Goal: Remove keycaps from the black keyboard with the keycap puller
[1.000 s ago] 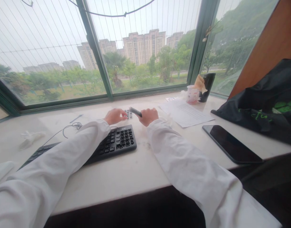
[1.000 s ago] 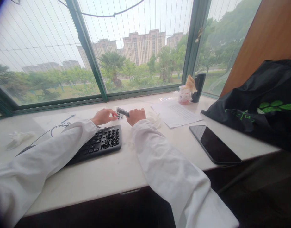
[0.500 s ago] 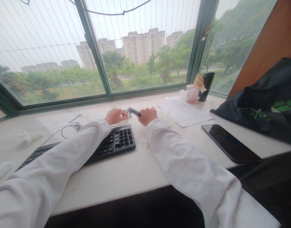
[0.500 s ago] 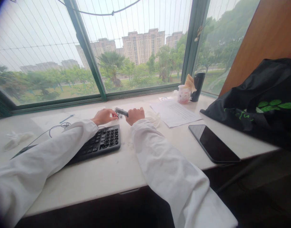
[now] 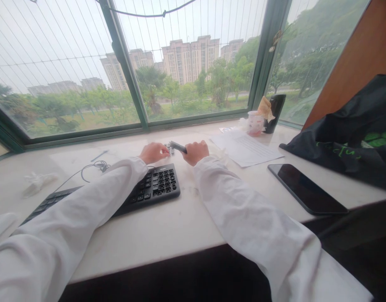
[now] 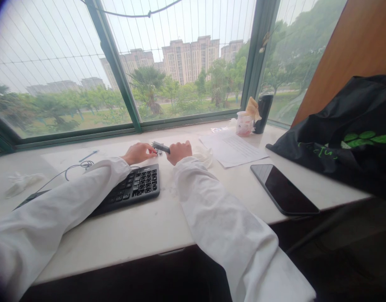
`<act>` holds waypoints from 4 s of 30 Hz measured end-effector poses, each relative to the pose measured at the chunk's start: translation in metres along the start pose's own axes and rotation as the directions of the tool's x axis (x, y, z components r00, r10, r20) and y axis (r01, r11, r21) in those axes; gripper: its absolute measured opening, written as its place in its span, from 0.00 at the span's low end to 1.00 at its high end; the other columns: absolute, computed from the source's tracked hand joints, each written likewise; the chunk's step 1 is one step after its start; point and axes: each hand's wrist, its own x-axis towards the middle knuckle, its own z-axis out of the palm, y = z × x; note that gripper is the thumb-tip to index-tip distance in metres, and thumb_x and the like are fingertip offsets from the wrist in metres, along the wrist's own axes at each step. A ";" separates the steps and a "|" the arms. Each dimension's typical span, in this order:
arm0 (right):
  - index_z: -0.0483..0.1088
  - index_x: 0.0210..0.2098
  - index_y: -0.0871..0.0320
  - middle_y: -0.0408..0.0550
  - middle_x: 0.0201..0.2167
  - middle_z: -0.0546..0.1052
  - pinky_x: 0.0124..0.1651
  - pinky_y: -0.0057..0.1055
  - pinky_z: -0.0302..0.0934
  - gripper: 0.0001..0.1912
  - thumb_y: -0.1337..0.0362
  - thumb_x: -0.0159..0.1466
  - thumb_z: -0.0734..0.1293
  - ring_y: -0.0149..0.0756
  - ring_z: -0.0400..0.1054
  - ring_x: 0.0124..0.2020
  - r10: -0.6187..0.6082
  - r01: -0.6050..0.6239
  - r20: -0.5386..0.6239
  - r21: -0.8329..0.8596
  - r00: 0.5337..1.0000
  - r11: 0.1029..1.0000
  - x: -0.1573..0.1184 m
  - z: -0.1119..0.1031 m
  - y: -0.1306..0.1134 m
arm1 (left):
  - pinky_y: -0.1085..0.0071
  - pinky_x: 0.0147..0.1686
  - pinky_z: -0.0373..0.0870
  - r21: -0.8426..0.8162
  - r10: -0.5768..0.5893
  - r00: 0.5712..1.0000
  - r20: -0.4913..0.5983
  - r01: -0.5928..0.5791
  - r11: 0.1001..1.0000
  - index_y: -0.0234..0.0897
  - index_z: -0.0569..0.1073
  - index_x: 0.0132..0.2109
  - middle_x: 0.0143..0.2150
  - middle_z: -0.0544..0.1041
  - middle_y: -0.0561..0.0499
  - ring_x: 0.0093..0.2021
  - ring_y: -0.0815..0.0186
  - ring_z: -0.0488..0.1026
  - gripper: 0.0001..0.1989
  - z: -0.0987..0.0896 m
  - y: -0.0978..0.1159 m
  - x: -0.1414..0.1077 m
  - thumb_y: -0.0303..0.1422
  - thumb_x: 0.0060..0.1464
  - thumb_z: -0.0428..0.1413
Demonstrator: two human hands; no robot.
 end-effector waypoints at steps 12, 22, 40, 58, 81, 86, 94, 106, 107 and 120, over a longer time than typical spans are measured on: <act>0.76 0.38 0.60 0.60 0.37 0.79 0.48 0.44 0.48 0.28 0.51 0.69 0.51 0.47 0.70 0.40 -0.018 0.018 -0.051 -0.006 0.999 1.000 -0.001 0.000 0.001 | 0.69 0.40 0.66 -0.042 -0.036 0.995 -0.098 0.032 0.999 0.47 0.82 0.38 0.37 0.81 0.55 0.37 0.64 0.74 0.12 -0.021 0.006 -0.014 0.45 0.50 0.60; 0.73 0.40 0.59 0.61 0.41 0.75 0.48 0.46 0.53 0.32 0.44 0.69 0.47 0.51 0.66 0.45 0.040 0.006 -0.271 0.169 0.962 0.986 -0.008 -0.012 -0.001 | 0.65 0.43 0.67 -0.034 -0.002 0.999 -0.050 0.000 0.999 0.42 0.82 0.36 0.38 0.81 0.51 0.38 0.62 0.74 0.17 -0.072 0.017 -0.088 0.46 0.56 0.54; 0.70 0.26 0.59 0.40 0.18 0.62 0.27 0.31 0.53 0.21 0.46 0.58 0.68 0.29 0.56 0.22 -0.158 -0.091 0.177 0.892 0.971 0.442 -0.017 -0.005 -0.034 | 0.58 0.46 0.62 0.033 0.057 0.998 -0.023 -0.056 0.998 0.37 0.78 0.29 0.34 0.76 0.47 0.44 0.54 0.73 0.15 -0.054 0.019 -0.120 0.41 0.58 0.55; 0.67 0.25 0.59 0.38 0.17 0.59 0.26 0.30 0.40 0.16 0.52 0.55 0.71 0.26 0.49 0.21 -0.243 -0.190 0.246 0.954 0.938 0.231 -0.024 -0.004 -0.048 | 0.68 0.33 0.60 0.226 0.189 0.981 -0.038 -0.176 0.958 0.35 0.77 0.30 0.34 0.79 0.47 0.31 0.64 0.72 0.18 -0.067 0.031 -0.129 0.40 0.60 0.50; 0.66 0.33 0.56 0.39 0.25 0.66 0.36 0.35 0.52 0.13 0.57 0.51 0.67 0.34 0.59 0.29 -0.139 -0.092 0.201 0.827 0.970 0.555 -0.035 -0.002 -0.065 | 0.67 0.33 0.62 0.254 0.201 0.979 0.044 -0.206 0.945 0.40 0.80 0.36 0.36 0.79 0.47 0.33 0.61 0.74 0.13 -0.067 0.033 -0.130 0.37 0.59 0.51; 0.66 0.32 0.56 0.39 0.24 0.65 0.37 0.35 0.53 0.12 0.58 0.50 0.66 0.34 0.60 0.30 -0.157 -0.070 0.187 0.830 0.970 0.553 -0.034 -0.001 -0.064 | 0.69 0.34 0.62 0.243 0.233 0.968 0.094 -0.249 0.937 0.44 0.80 0.39 0.39 0.79 0.49 0.34 0.63 0.74 0.12 -0.070 0.029 -0.130 0.35 0.59 0.51; 0.65 0.30 0.56 0.39 0.24 0.65 0.37 0.36 0.54 0.10 0.59 0.50 0.64 0.35 0.60 0.30 -0.208 -0.025 0.172 0.824 0.963 0.567 -0.033 -0.005 -0.066 | 0.69 0.34 0.63 0.187 0.238 0.967 0.095 -0.252 0.949 0.45 0.80 0.38 0.38 0.79 0.49 0.35 0.63 0.74 0.13 -0.071 0.029 -0.129 0.39 0.60 0.51; 0.65 0.26 0.57 0.40 0.22 0.66 0.34 0.34 0.56 0.17 0.49 0.55 0.67 0.34 0.61 0.28 -0.226 0.031 0.110 0.841 0.968 0.540 -0.025 0.004 -0.068 | 0.69 0.36 0.66 -0.079 0.084 0.995 0.054 -0.080 0.994 0.50 0.82 0.36 0.35 0.80 0.52 0.35 0.62 0.75 0.12 -0.062 0.024 -0.126 0.47 0.51 0.58; 0.65 0.26 0.57 0.40 0.21 0.66 0.33 0.33 0.55 0.20 0.45 0.55 0.67 0.33 0.60 0.27 -0.240 0.023 0.120 0.854 0.963 0.519 -0.025 0.004 -0.068 | 0.69 0.35 0.66 -0.093 0.071 0.996 0.049 -0.066 0.993 0.50 0.82 0.36 0.34 0.80 0.52 0.35 0.61 0.75 0.13 -0.060 0.024 -0.126 0.48 0.51 0.57; 0.63 0.35 0.56 0.38 0.21 0.62 0.28 0.28 0.52 0.30 0.34 0.62 0.54 0.30 0.58 0.23 -0.262 -0.042 0.141 0.935 0.955 0.351 -0.028 0.009 -0.067 | 0.68 0.36 0.67 -0.244 0.036 0.999 0.004 -0.034 0.969 0.50 0.82 0.37 0.34 0.81 0.53 0.36 0.61 0.76 0.14 -0.050 0.028 -0.125 0.49 0.51 0.57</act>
